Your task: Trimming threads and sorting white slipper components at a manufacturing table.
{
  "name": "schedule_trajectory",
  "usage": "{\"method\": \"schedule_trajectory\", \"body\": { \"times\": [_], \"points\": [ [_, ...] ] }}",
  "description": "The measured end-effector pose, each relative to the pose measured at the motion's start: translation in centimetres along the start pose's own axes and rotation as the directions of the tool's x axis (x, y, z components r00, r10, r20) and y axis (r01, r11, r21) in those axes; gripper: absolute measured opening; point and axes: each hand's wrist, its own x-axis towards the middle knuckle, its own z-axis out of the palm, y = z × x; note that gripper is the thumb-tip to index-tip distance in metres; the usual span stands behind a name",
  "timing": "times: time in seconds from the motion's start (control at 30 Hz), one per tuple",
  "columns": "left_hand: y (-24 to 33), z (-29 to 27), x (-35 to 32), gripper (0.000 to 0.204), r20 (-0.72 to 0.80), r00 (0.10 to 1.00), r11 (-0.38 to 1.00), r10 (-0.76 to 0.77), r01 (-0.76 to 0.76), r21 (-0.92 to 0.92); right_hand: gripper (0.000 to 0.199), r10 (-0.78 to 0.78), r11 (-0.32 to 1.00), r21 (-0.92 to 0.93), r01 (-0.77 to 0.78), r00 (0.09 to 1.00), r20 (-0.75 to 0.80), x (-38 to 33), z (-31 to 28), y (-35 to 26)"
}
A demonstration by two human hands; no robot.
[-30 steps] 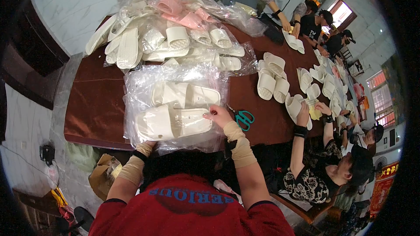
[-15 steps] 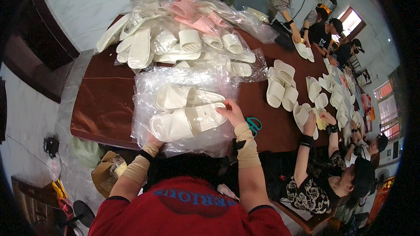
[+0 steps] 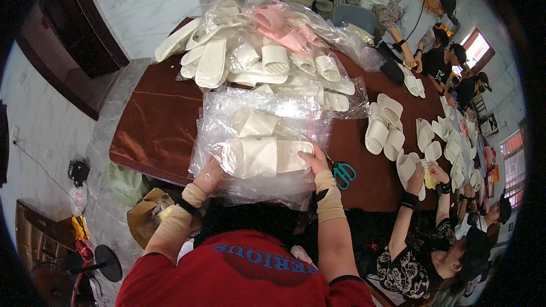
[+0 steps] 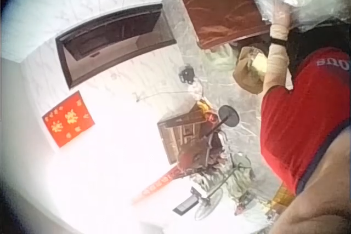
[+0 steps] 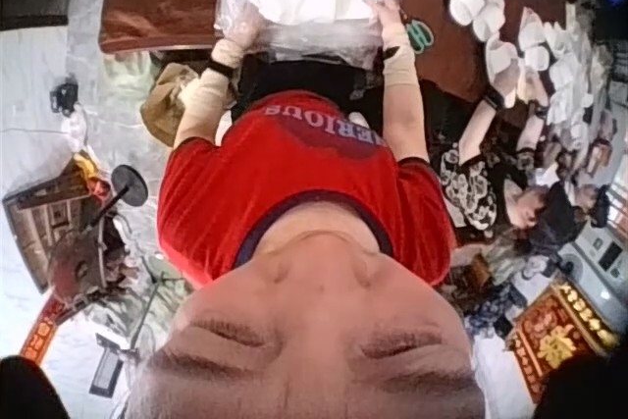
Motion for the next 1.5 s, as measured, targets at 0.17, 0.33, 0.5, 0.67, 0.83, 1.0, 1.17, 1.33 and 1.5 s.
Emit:
{"method": "schedule_trajectory", "body": {
  "times": [0.17,0.33,0.5,0.67,0.83,1.0,1.17,1.33,1.5],
  "points": [
    [3.1,-8.9,-4.5,0.031,0.104,0.994,0.979,-0.031,0.009,0.204,0.053,-0.108,0.992,-0.066,0.107,0.994,-0.015,0.5,-1.0,1.0],
    [4.7,-10.5,1.3,0.028,-0.331,0.936,0.989,-0.123,0.145,0.041,0.054,-0.084,0.995,-0.046,0.086,0.996,0.036,0.6,-0.9,0.5],
    [-1.7,-2.9,4.9,0.050,-0.209,0.937,0.931,-0.279,0.317,0.183,0.052,-0.238,0.948,-0.231,0.220,0.970,-0.051,0.4,-1.1,0.5],
    [-2.9,-0.9,3.3,0.057,-0.197,0.917,0.787,-0.348,0.400,0.471,0.042,-0.359,0.928,-0.191,0.320,0.906,-0.227,-3.5,-5.1,-2.5],
    [-2.5,-0.7,3.8,0.058,-0.214,0.912,0.768,-0.351,0.411,0.492,0.037,-0.544,0.839,-0.369,0.400,0.641,-0.542,-7.8,-11.5,-6.0],
    [-2.4,-0.7,4.1,0.058,-0.217,0.909,0.769,-0.357,0.418,0.484,0.034,-0.653,0.732,-0.357,0.580,0.448,-0.611,-10.8,-3.6,-14.5],
    [-5.2,0.2,2.5,0.058,-0.239,0.911,0.886,-0.335,0.391,0.250,0.025,-0.565,0.821,-0.117,0.559,0.765,-0.310,-7.8,4.0,-11.9],
    [-2.6,0.0,4.5,0.058,-0.224,0.915,0.783,-0.336,0.403,0.474,0.037,-0.466,0.691,-0.712,0.128,0.832,-0.302,-3.7,0.3,-2.0],
    [-2.1,0.0,4.6,0.058,-0.218,0.914,0.761,-0.342,0.405,0.506,0.034,-0.394,0.899,-0.336,0.281,0.854,-0.340,-5.1,-4.4,-3.1]
  ]
}}
